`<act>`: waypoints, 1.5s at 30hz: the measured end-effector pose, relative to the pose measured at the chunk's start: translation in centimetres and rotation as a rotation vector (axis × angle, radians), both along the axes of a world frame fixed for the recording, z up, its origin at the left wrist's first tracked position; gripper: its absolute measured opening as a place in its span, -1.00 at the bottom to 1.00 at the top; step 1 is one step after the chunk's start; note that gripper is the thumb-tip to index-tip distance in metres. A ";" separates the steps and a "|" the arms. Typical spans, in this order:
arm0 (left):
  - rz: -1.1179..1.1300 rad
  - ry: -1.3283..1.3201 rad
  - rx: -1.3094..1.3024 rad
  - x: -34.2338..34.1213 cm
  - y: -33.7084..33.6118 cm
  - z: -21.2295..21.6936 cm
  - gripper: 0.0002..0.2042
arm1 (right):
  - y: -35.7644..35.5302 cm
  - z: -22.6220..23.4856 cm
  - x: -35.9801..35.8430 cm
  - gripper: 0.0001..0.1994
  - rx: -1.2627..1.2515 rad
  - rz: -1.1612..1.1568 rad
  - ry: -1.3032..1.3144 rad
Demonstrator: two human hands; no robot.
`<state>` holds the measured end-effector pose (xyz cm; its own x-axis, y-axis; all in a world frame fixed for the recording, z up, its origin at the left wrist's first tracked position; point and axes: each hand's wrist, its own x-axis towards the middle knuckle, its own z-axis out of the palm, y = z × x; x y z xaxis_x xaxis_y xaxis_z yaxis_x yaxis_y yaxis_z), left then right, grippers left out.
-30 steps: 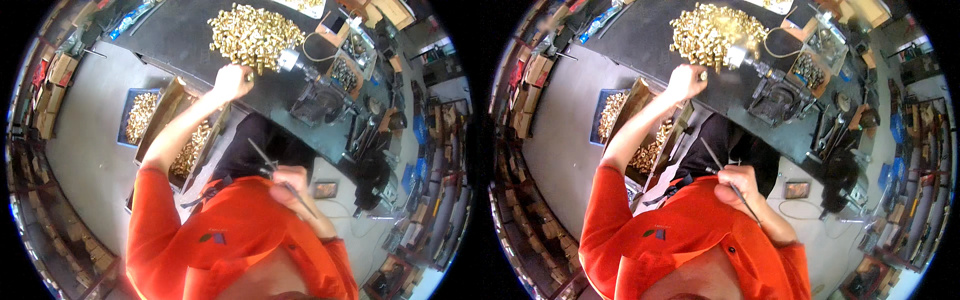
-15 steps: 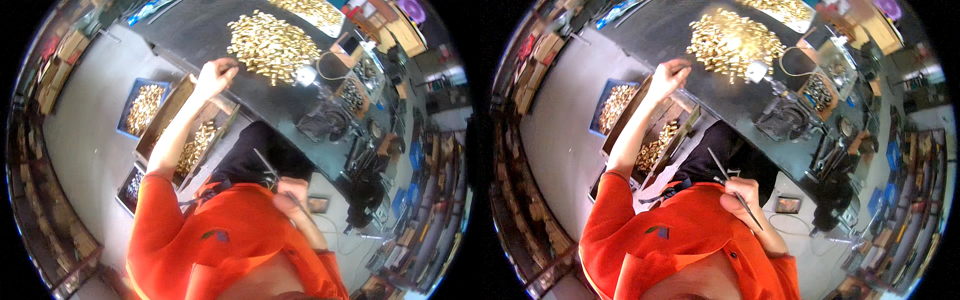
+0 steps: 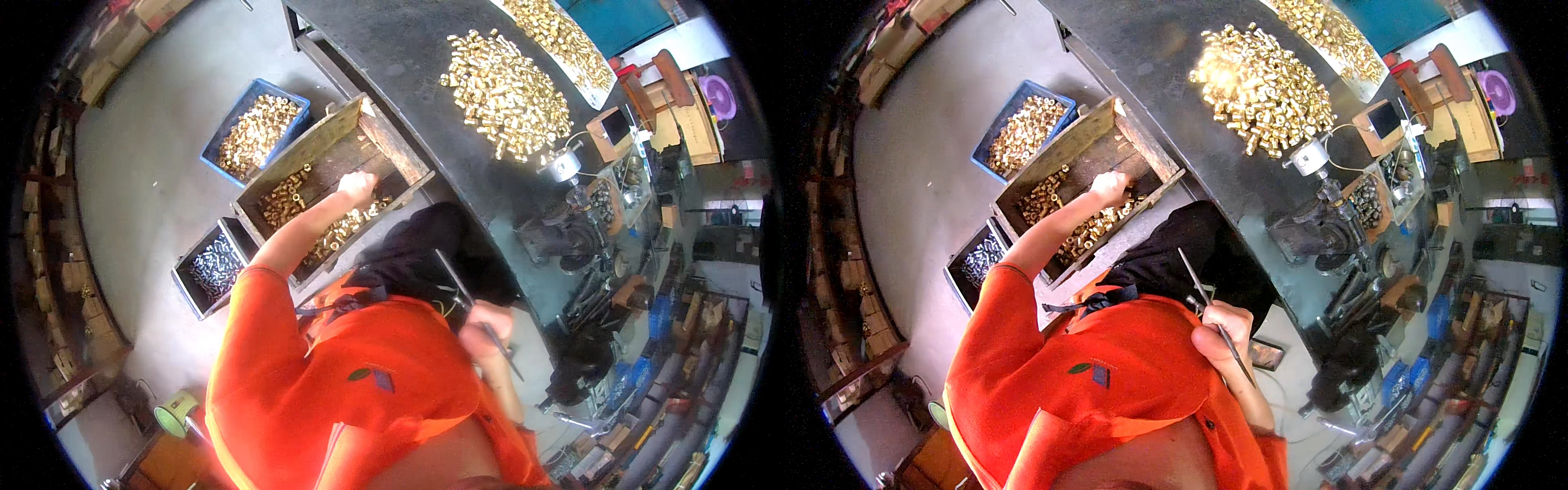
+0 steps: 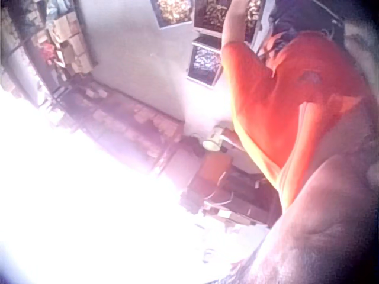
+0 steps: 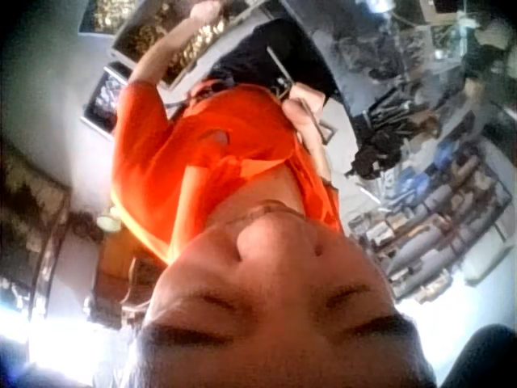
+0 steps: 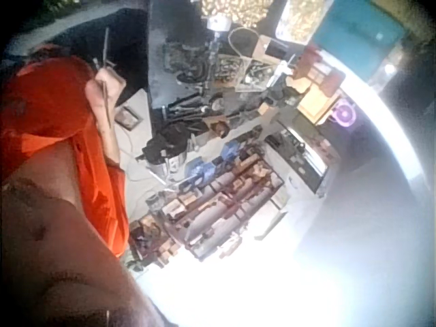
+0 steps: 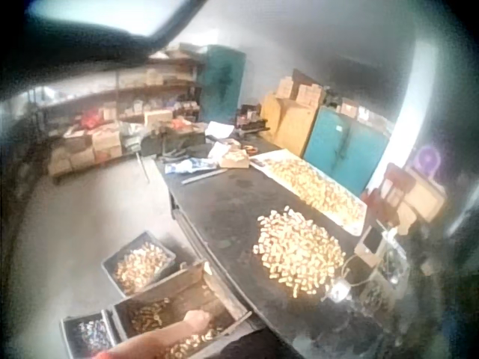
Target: The person repeatedly picks small brass-colored metal parts from a wooden crate and uses a metal file to scrape or deburr each part. After filing, the person places the part onto a nearby table. The task is performed one at a time in a repetitive loop.
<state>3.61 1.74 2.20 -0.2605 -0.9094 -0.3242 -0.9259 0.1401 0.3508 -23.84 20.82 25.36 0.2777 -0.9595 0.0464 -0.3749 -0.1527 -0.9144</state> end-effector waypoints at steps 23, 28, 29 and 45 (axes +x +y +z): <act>0.216 1.710 0.588 -3.2 8.1 15.7 -0.79 | -0.9 -0.8 -0.3 -0.75 0.000 0.032 -0.050; 0.341 1.771 0.846 -7.5 11.9 17.0 -0.72 | -2.0 0.0 -0.4 -0.75 -0.023 0.079 -0.062; 0.336 1.799 0.907 -7.7 12.3 16.7 -0.72 | -2.1 0.3 -0.3 -0.76 -0.026 0.071 -0.056; 0.079 1.333 0.596 -9.3 12.0 18.8 -0.70 | -1.9 -0.4 -0.7 -0.79 -0.109 0.019 0.059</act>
